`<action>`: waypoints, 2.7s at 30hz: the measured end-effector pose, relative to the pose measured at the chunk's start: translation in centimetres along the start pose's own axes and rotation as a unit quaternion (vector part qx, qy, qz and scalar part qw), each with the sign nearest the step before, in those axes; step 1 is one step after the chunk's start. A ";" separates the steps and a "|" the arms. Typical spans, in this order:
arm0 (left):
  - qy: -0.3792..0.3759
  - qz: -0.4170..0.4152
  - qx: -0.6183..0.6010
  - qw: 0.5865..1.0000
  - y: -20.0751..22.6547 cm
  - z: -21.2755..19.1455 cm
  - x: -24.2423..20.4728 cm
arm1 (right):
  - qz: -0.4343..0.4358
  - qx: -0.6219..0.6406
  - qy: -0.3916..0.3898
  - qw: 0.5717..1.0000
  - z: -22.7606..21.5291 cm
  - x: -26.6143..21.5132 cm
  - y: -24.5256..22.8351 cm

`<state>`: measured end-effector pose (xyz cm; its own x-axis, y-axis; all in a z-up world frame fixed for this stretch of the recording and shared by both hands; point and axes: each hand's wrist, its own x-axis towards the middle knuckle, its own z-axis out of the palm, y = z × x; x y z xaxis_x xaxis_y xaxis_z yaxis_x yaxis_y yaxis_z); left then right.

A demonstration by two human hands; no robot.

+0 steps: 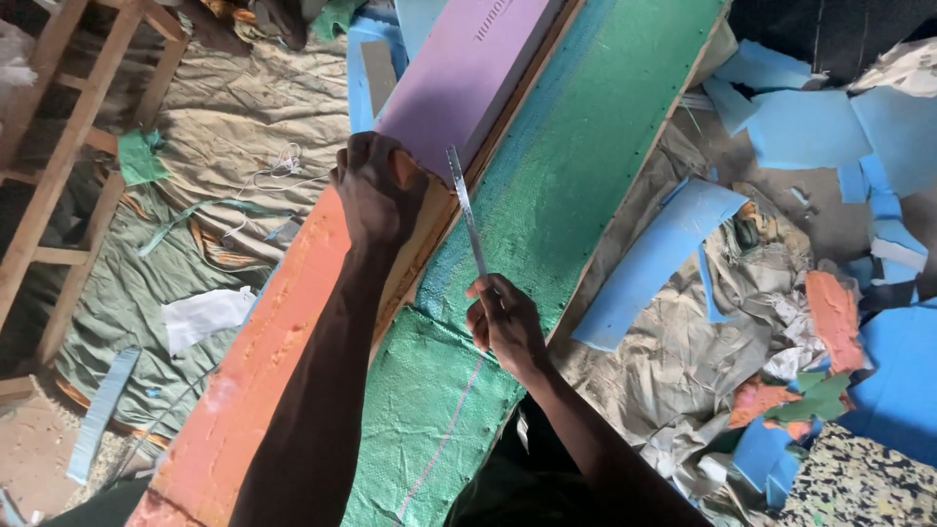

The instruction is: The person strips several long foam strips from a wooden frame using a long knife to cut through the adhesive.

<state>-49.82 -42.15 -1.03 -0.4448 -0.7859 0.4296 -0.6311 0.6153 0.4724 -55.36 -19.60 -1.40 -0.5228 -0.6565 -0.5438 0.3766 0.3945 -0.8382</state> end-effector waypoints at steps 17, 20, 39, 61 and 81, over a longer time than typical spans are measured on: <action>-0.053 -0.022 0.029 0.998 1.6 -1.6 -0.3 | -0.040 0.069 0.103 0.992 -6.3 2.3 -0.4; -0.032 0.003 0.030 0.999 2.2 -2.0 0.0 | -0.028 0.084 0.114 0.990 -8.1 4.2 -0.1; -0.106 0.037 0.026 0.993 11.9 18.7 31.8 | -0.085 0.064 0.071 0.992 -23.9 19.7 -11.4; -0.194 0.111 0.171 0.959 13.5 28.3 30.7 | -0.081 0.039 0.084 0.992 -15.8 34.6 -17.4; -0.151 0.111 0.142 0.972 13.6 28.3 30.8 | -0.131 -0.058 0.128 0.981 -15.3 33.3 -13.7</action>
<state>-90.13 -59.74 -3.17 -0.7295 -0.6437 0.2312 -0.6288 0.7642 0.1437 -89.65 -37.08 -8.64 -0.7705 -0.5682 -0.2889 0.1216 0.3139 -0.9416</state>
